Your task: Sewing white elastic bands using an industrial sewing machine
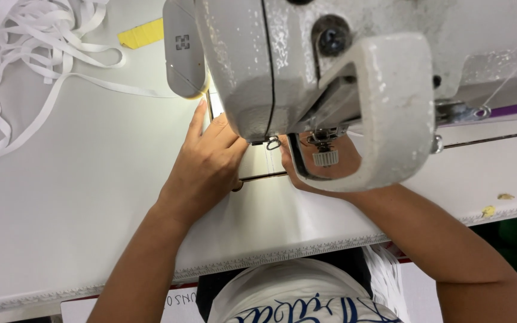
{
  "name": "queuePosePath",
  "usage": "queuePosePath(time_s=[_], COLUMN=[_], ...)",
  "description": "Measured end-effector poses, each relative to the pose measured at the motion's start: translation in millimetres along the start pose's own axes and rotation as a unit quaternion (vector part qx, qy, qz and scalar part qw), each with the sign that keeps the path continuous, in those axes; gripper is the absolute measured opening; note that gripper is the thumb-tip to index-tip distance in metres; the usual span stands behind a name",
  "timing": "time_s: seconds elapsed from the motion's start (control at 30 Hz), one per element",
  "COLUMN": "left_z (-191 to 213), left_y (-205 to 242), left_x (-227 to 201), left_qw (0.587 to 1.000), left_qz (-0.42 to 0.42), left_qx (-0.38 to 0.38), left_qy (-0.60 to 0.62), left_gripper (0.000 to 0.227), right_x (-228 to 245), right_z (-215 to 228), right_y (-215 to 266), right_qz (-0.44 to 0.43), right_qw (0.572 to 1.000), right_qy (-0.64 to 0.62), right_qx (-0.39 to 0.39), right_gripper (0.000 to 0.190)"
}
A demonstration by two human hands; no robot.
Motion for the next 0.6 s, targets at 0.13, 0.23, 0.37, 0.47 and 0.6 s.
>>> queuePosePath(time_s=[0.13,0.23,0.37,0.47,0.6], left_z=[0,-2,-5,-5,-3], left_y=[1,3,5,5,4], left_x=[1,2,4,2,1], left_qw=[1.000,1.000,1.000,1.000,1.000], left_qz=[0.004,0.010,0.013,0.010,0.011], left_qx=[-0.002,0.000,0.007,0.007,0.007], left_qy=[-0.002,0.009,0.019,0.012,0.018], left_gripper=[0.031,0.031,0.029,0.029,0.028], right_x=[-1,-2,-4,-4,-1], right_z=[-6,-12,-21,-27,-36], right_y=[2,3,4,8,5], right_qz=[-0.067,-0.111,-0.175,-0.217,-0.257], right_qw=[0.990,0.973,0.933,0.896,0.852], right_qy=[-0.122,-0.198,-0.310,-0.382,-0.449], right_qx=[0.020,0.034,0.053,0.064,0.075], right_gripper=[0.015,0.014,0.013,0.013,0.013])
Point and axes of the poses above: each hand's wrist, its own y-axis away from the middle knuckle, its own z-axis out of the back of the hand, x = y × z, the point moved 8 cm from there along -y, towards the middle knuckle, and after that the axes turned 15 degrees about -x, right-handed, at the moved point
